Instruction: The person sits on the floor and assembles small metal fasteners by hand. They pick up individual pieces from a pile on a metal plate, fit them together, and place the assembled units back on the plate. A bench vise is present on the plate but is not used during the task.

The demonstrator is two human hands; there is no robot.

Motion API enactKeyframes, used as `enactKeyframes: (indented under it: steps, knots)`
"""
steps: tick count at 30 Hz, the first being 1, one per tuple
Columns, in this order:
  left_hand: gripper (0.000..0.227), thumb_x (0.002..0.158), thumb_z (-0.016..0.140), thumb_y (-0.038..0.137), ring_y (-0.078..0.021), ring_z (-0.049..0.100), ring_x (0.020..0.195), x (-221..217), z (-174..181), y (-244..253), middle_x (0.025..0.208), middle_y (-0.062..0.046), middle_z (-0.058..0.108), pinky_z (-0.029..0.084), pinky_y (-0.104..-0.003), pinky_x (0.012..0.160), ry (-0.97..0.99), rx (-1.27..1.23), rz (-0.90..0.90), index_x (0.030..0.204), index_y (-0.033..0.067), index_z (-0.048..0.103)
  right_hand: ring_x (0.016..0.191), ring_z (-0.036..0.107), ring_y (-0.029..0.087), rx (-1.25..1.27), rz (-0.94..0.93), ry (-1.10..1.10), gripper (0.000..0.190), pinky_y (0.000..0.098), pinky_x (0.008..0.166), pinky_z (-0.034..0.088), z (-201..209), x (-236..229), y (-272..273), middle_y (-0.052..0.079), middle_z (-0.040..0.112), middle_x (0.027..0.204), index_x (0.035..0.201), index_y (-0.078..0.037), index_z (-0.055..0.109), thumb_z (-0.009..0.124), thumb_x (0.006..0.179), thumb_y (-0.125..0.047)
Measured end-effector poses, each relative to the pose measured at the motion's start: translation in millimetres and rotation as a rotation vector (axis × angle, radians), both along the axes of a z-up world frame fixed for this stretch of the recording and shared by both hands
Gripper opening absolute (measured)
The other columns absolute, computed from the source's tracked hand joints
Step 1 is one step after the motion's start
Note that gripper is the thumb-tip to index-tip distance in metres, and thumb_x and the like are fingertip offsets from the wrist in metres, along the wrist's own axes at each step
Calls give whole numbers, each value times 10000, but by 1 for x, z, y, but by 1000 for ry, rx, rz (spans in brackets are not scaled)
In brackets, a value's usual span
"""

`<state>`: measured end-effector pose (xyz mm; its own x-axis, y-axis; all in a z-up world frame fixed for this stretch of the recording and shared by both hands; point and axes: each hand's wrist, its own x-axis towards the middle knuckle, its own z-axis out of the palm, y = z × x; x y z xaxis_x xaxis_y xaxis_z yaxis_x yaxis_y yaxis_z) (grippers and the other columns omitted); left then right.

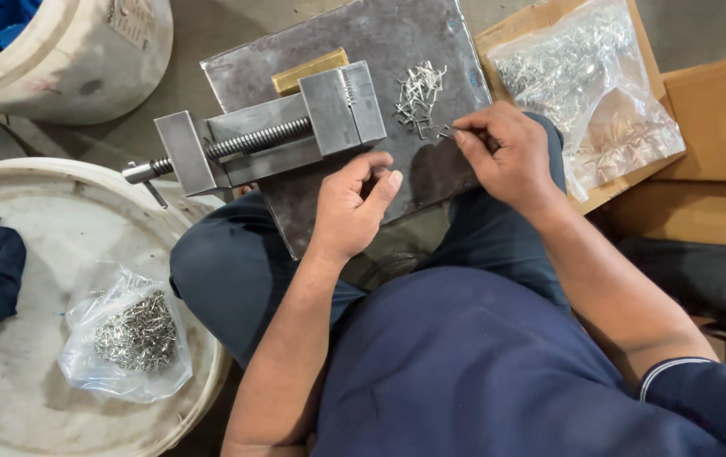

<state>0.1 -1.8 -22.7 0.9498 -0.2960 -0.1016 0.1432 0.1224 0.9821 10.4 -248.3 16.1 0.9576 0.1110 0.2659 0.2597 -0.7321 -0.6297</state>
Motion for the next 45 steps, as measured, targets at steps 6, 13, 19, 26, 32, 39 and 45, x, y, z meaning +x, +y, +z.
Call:
enactKeyframes:
  steps: [6, 13, 19, 26, 32, 39, 45]
  knots:
    - [285, 995, 714, 165, -24, 560, 666, -2, 1, -2, 852, 23, 650, 503, -209, 570, -11, 8, 12, 1196, -32, 666, 827, 676, 281, -91, 68, -83, 84, 368, 734, 540, 4, -3, 3, 106, 677, 958, 1031, -47, 735, 756, 951, -35]
    - [274, 1007, 704, 167, -25, 555, 647, -1, 3, -2, 844, 26, 647, 494, -207, 567, -13, 18, 0, 1192, -32, 667, 808, 672, 269, -161, 94, -117, 105, 375, 698, 535, 13, -5, 23, 72, 663, 911, 1034, -86, 760, 783, 931, -88]
    - [267, 1002, 711, 171, -27, 556, 640, -2, 7, 0, 831, 26, 644, 480, -207, 564, -34, 43, 0, 1176, -29, 674, 772, 653, 257, -270, 90, -126, 92, 380, 663, 515, 14, -5, 35, 57, 613, 839, 1026, -123, 772, 784, 934, -122]
    - [245, 1016, 712, 150, -33, 561, 689, -3, 1, 0, 854, 12, 664, 483, -212, 606, -87, 63, 14, 1188, -22, 681, 790, 655, 270, -174, 180, 11, 139, 372, 671, 512, 15, -19, 30, 63, 634, 887, 1036, -116, 761, 780, 899, -131]
    - [322, 1013, 675, 63, -158, 675, 865, -5, 10, -1, 1058, -40, 731, 568, -311, 766, -390, 212, 40, 1327, 29, 614, 717, 637, 237, -102, 165, 35, 149, 337, 638, 499, 7, -19, 22, 77, 642, 891, 1056, -91, 768, 794, 911, -69]
    - [590, 888, 626, 37, -294, 687, 925, -6, 20, -16, 1204, -85, 723, 576, -421, 767, -742, 780, -25, 1465, 86, 516, 684, 639, 178, 61, 135, 45, 145, 298, 618, 494, -2, -20, 14, 78, 659, 900, 1021, -51, 742, 787, 894, 2]
    - [619, 877, 629, 49, -260, 658, 829, -8, 20, -21, 1278, -68, 723, 576, -369, 712, -838, 899, -1, 1483, 74, 505, 717, 668, 176, 59, 154, 1, 158, 281, 640, 519, -7, -22, 11, 79, 669, 914, 1017, -40, 737, 781, 874, 11]
